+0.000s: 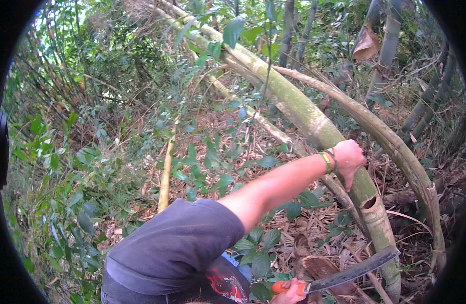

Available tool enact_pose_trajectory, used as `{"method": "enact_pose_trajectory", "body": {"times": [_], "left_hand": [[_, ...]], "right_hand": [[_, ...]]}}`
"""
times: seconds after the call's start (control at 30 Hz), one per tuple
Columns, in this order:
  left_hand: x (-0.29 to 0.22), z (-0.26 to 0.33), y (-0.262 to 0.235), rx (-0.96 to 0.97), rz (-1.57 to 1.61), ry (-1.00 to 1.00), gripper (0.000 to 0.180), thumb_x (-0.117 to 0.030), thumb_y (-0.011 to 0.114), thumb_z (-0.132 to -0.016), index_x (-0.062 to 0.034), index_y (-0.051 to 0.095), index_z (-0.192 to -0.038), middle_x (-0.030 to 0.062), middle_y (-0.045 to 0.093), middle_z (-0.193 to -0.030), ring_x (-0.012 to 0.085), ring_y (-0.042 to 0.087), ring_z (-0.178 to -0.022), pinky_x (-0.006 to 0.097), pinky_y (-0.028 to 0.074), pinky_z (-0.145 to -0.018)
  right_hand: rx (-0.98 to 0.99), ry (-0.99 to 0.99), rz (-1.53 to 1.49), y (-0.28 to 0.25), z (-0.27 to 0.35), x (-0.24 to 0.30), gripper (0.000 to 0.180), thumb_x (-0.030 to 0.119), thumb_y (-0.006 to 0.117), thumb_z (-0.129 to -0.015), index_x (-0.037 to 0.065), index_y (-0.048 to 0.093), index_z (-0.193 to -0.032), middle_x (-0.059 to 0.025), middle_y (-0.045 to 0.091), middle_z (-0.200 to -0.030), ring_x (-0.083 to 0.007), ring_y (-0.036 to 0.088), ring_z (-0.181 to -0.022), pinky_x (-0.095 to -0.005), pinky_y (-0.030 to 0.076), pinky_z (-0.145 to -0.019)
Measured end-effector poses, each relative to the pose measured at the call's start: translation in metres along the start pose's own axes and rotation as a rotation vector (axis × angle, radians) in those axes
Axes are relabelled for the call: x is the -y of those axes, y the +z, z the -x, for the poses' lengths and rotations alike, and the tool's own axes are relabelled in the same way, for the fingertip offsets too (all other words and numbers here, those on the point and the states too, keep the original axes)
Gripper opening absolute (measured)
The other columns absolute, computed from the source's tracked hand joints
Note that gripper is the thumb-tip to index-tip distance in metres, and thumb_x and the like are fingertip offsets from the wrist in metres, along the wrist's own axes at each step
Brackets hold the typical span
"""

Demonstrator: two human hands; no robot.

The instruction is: The person uses a machete to chop a fallen bamboo stalk into shorter sections in a forest. They repeatedly strike the bamboo with the machete, repositioning the stalk as needed, and clear away cut pieces.

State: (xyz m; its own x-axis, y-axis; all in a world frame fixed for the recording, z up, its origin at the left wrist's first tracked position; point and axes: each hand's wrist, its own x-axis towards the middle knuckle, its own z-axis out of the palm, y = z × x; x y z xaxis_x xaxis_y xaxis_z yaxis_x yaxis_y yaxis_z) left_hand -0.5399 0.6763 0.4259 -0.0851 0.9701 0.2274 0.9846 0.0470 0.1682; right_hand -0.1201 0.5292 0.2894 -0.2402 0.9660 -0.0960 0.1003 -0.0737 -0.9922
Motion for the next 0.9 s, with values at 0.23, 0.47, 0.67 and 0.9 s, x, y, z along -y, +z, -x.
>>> {"method": "enact_pose_trajectory", "body": {"times": [0.23,0.47,0.67,0.9], "left_hand": [[-0.004,-0.005,0.003,-0.054,0.003,0.051,0.079,-0.074,0.083,-0.038,-0.0120,0.073,-0.087,0.0082,0.072,-0.077,0.0272,0.072,-0.075,0.038,0.057,-0.069],[-0.010,0.020,0.022,-0.241,0.098,-0.001,0.089,-0.058,0.087,-0.046,-0.0100,0.064,-0.117,0.0124,0.065,-0.119,0.0274,0.058,-0.118,0.045,0.040,-0.107],[-0.057,0.175,0.074,-0.559,0.411,-0.065,0.088,-0.033,0.079,-0.073,-0.0059,0.038,-0.147,0.0208,0.036,-0.152,0.0385,0.028,-0.146,0.055,0.022,-0.120],[-0.094,0.468,0.196,-0.194,0.585,-0.420,0.071,-0.033,0.075,-0.082,-0.0059,0.046,-0.140,0.0217,0.052,-0.134,0.0392,0.048,-0.129,0.048,0.038,-0.110]], "right_hand": [[-0.065,0.079,-0.183,0.019,-0.021,0.034,0.013,0.003,0.059,-0.089,0.004,0.046,-0.091,-0.0014,0.043,-0.066,-0.0101,0.042,-0.053,-0.0268,0.040,-0.054],[-0.093,-0.002,-0.150,0.044,-0.024,0.041,0.019,0.011,0.069,-0.092,0.004,0.051,-0.091,0.0001,0.044,-0.064,-0.0094,0.043,-0.054,-0.0262,0.040,-0.053],[-0.116,0.106,-0.187,0.065,0.004,0.034,0.030,0.026,0.072,-0.093,0.010,0.048,-0.085,0.0028,0.040,-0.061,-0.0087,0.040,-0.049,-0.0258,0.036,-0.045],[-0.048,0.182,-0.166,0.071,0.030,0.042,0.044,0.050,0.064,-0.095,0.011,0.046,-0.085,0.0030,0.041,-0.065,-0.0075,0.040,-0.052,-0.0240,0.036,-0.047]]}}
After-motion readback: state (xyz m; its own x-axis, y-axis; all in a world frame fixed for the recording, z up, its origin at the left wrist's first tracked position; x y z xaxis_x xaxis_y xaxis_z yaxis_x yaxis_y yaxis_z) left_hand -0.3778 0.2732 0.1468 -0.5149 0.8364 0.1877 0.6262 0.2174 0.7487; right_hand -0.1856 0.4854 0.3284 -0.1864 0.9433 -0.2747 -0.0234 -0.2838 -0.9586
